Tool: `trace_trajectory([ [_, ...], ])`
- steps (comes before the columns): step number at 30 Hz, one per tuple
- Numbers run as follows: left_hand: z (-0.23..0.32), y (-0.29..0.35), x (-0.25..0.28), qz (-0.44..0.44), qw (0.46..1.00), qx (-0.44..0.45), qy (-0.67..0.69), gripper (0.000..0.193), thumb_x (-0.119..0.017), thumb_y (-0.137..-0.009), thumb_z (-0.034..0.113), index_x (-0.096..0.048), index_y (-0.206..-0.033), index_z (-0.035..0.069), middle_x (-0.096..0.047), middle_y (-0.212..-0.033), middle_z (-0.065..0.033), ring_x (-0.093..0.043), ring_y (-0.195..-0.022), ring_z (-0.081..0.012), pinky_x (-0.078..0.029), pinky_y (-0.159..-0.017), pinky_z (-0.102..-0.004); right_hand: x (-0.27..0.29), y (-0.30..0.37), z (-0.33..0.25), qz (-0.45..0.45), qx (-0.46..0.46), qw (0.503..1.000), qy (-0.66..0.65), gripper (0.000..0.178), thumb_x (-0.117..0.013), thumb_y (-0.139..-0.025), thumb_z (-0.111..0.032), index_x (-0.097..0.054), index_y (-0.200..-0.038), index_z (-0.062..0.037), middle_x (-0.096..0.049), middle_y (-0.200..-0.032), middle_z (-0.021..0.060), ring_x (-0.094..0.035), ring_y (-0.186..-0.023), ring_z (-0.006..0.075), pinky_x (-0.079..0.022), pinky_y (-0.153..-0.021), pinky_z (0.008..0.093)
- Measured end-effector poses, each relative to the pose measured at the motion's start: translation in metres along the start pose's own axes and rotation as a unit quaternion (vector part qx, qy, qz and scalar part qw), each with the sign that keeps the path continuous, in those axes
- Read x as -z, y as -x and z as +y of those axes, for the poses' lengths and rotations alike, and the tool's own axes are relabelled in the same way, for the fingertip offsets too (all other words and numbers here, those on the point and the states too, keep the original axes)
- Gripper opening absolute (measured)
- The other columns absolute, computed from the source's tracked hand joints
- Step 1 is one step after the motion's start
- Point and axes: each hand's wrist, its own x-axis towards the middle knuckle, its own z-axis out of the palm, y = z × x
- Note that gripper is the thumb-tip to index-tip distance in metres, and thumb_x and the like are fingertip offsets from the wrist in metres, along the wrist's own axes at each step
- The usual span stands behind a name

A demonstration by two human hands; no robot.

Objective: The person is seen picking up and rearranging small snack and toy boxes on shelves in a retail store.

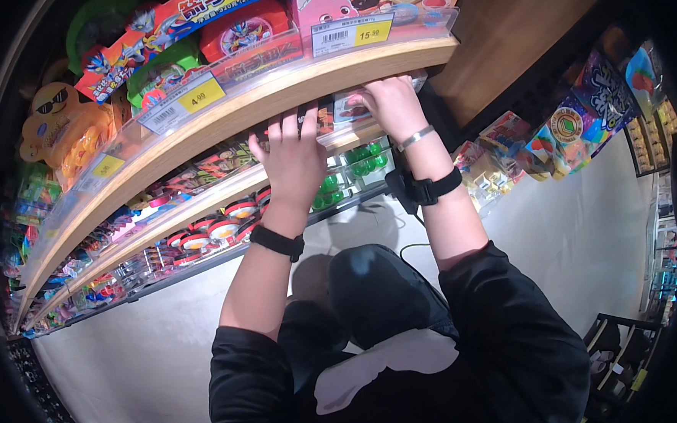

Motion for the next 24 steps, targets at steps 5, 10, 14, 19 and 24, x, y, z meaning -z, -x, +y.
trace_trajectory([
  [5, 0.001, -0.006, 0.005, -0.029, 0.999, 0.005, 0.024, 0.063, -0.059, -0.066, 0.016, -0.041, -0.126, 0.024, -0.042, -0.122, -0.0066, -0.039, -0.113, -0.0244, -0.023, -0.09, -0.0625, -0.009, 0.007, 0.004, -0.123, -0.059, 0.991, 0.009, 0.017, -0.061, -0.069, -0.026, -0.065, -0.081, -0.0155, -0.063, -0.074, 0.0071, -0.056, -0.08, 0.0271, -0.036, -0.075, 0.0399],
  [10, 0.0, 0.002, 0.008, 0.022, 0.997, -0.053, 0.051, 0.061, -0.06, -0.067, 0.011, -0.04, -0.125, 0.013, -0.042, -0.123, -0.0067, -0.041, -0.112, -0.0233, -0.026, -0.091, -0.0553, 0.01, 0.029, -0.031, -0.013, -0.044, 0.998, 0.03, 0.039, -0.064, -0.072, -0.018, -0.051, -0.107, -0.0071, -0.053, -0.104, 0.0127, -0.049, -0.095, 0.0317, -0.03, -0.095, 0.0492],
  [14, -0.018, 0.05, -0.01, 0.041, 0.958, -0.193, 0.206, 0.037, -0.06, -0.064, 0.001, -0.056, -0.1, 0.007, -0.055, -0.101, -0.0079, -0.054, -0.092, -0.0245, -0.042, -0.076, -0.0373, -0.017, 0.113, -0.048, -0.051, -0.069, 0.987, -0.139, 0.014, -0.062, -0.071, -0.011, -0.058, -0.084, -0.0064, -0.059, -0.082, 0.0103, -0.054, -0.082, 0.0307, -0.043, -0.078, 0.039],
  [19, -0.027, 0.103, -0.086, -0.215, 0.951, -0.049, 0.217, 0.03, -0.058, -0.067, 0.01, -0.056, -0.097, 0.005, -0.056, -0.101, -0.011, -0.056, -0.089, -0.0278, -0.045, -0.077, -0.0376, -0.109, 0.152, 0.008, -0.201, -0.154, 0.967, -0.03, 0.028, -0.066, -0.065, -0.01, -0.059, -0.091, -0.0091, -0.057, -0.096, 0.0096, -0.05, -0.095, 0.0284, -0.042, -0.082, 0.036],
  [24, -0.025, 0.12, -0.123, -0.375, 0.91, 0.072, 0.158, 0.039, -0.058, -0.074, 0.021, -0.051, -0.11, 0.009, -0.055, -0.106, -0.0128, -0.056, -0.091, -0.0313, -0.048, -0.077, -0.0397, -0.148, 0.151, 0.025, -0.466, -0.143, 0.866, 0.107, 0.028, -0.061, -0.07, -0.02, -0.061, -0.098, -0.0229, -0.061, -0.095, 0.0056, -0.053, -0.097, 0.0203, -0.04, -0.084, 0.0373],
])
